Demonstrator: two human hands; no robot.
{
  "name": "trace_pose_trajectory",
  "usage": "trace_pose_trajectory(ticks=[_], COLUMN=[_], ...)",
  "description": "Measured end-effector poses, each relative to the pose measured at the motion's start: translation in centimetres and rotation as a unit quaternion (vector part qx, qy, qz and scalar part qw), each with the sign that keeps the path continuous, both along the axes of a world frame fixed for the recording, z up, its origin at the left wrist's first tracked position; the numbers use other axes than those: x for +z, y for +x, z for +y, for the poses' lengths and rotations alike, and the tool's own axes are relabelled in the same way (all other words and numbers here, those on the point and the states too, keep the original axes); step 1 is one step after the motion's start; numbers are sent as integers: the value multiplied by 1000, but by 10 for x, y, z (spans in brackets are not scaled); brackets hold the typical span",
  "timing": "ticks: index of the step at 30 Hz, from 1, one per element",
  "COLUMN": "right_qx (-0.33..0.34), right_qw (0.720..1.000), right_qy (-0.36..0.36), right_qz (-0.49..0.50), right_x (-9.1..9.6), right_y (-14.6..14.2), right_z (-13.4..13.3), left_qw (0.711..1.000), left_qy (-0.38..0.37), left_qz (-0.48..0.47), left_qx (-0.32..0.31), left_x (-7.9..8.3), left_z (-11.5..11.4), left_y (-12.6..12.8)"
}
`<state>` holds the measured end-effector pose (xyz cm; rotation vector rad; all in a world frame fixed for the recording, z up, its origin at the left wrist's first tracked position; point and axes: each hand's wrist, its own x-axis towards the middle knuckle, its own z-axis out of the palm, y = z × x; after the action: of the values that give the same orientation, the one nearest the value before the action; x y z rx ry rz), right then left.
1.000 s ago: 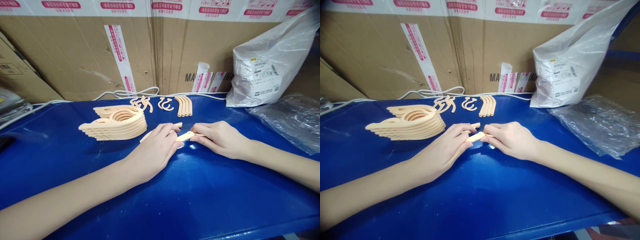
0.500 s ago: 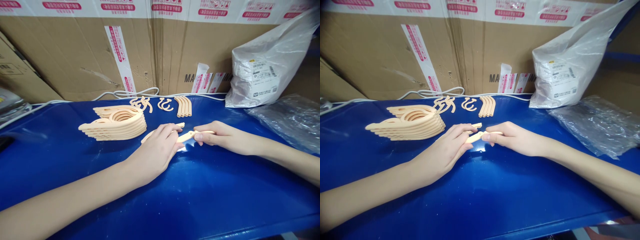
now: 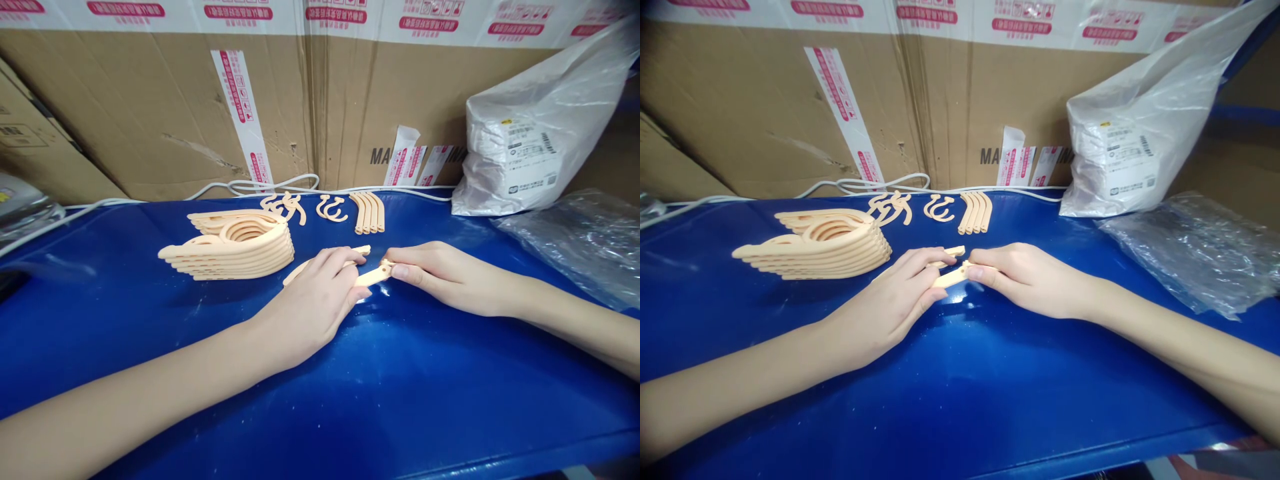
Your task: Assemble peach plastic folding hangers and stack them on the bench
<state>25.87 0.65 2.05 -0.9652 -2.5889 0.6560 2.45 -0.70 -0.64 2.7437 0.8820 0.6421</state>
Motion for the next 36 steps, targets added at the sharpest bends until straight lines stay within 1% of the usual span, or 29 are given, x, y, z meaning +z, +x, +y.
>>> trace_pose_trajectory(ticks=[6, 11, 14, 16, 22, 27, 29, 33, 36], right_qx=[2, -9, -11, -15, -36, -44, -43, -28, -15], right_qw=[999, 999, 999, 998, 987, 981, 977, 961, 944], right_qy=[24, -7, 4, 29, 135, 155, 174, 243, 296], right_qz=[-24, -41, -41, -50, -84, -111, -118, -133, -144], right_x=[-4, -2, 0, -1, -8, -12, -13, -16, -17], right_y=[0, -3, -5, -6, -1, 1, 2, 2, 3], right_z=[-1, -3, -4, -5, -3, -1, -1, -1, 0], left_qw=[1000, 1000, 1000, 1000, 1000, 1000, 1000, 1000, 1000], left_qy=[-1, -7, -13, -12, -17, -7, 0, 4, 15], left_qz=[3, 6, 7, 4, 3, 3, 2, 3, 5], left_qx=[-5, -2, -4, -5, -4, -9, -11, -6, -14], left_x=[1, 3, 4, 4, 4, 3, 3, 1, -1], left_z=[-1, -2, -3, -3, -2, -1, -1, 0, 0], left_y=[0, 2, 1, 0, -1, 1, 1, 1, 1])
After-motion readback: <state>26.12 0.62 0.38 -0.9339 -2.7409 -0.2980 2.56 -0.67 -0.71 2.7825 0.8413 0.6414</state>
